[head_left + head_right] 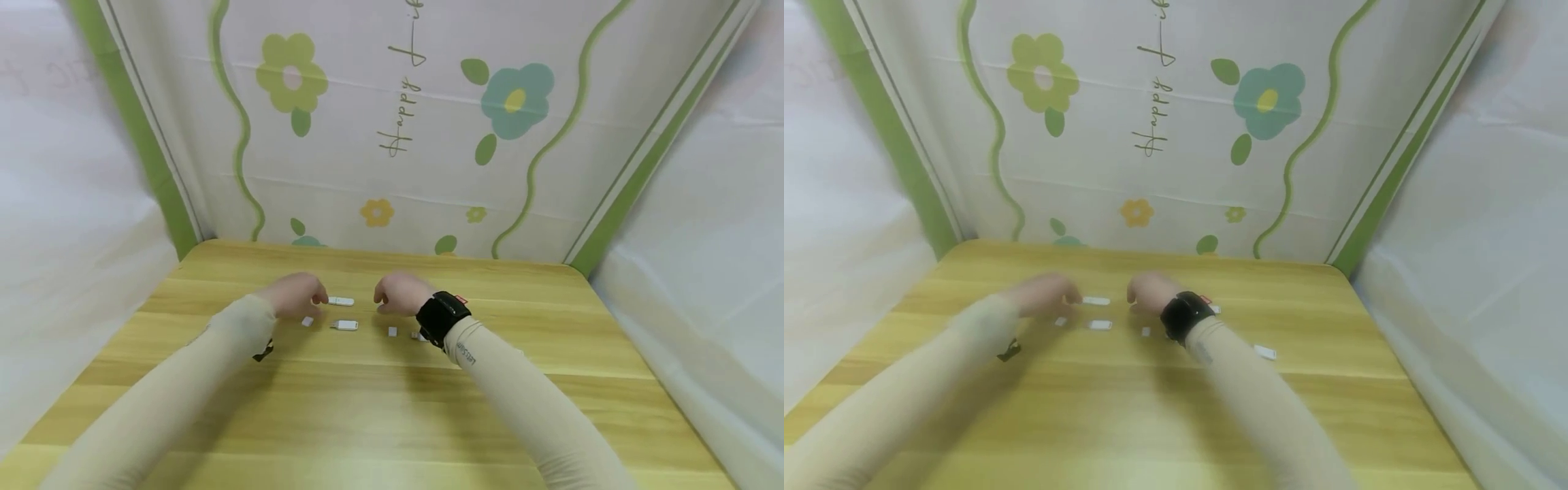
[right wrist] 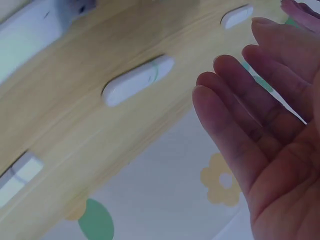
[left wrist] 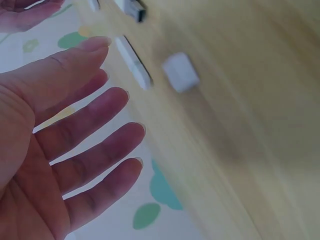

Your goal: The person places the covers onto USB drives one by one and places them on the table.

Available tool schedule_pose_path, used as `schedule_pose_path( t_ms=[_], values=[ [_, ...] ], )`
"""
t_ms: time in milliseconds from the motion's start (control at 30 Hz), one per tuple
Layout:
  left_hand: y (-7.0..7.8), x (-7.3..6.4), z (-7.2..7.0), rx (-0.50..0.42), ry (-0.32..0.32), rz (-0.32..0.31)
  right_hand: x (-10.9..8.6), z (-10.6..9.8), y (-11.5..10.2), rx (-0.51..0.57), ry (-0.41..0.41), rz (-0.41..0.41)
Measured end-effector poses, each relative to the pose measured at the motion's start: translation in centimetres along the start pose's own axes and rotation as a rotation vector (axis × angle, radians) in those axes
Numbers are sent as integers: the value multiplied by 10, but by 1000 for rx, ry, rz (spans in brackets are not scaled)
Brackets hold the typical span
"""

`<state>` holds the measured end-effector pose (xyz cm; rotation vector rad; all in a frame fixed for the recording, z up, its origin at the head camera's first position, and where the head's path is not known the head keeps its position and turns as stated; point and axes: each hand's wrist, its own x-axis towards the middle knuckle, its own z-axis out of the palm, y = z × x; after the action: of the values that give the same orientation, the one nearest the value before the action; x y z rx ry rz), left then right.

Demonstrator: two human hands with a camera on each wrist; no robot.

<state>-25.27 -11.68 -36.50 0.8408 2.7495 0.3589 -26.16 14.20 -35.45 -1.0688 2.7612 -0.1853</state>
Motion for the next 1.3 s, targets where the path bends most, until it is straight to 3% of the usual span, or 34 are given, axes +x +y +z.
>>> schedule_pose_path(
  t_ms=[400,667,933,1300],
  values=[
    [-30,-18,13,-6,1,9,25,18,-31,-34,11,-95],
    [-25,-20,12,-40,-22,2,36,27,-39,-18,-5,-65],
    [-27,-18,15,-42,-4,25,41,36,-46,-42,-26,-13],
    [-28,-12,23,27,20,63,49,49,-44,-85,9,-29]
  ],
)
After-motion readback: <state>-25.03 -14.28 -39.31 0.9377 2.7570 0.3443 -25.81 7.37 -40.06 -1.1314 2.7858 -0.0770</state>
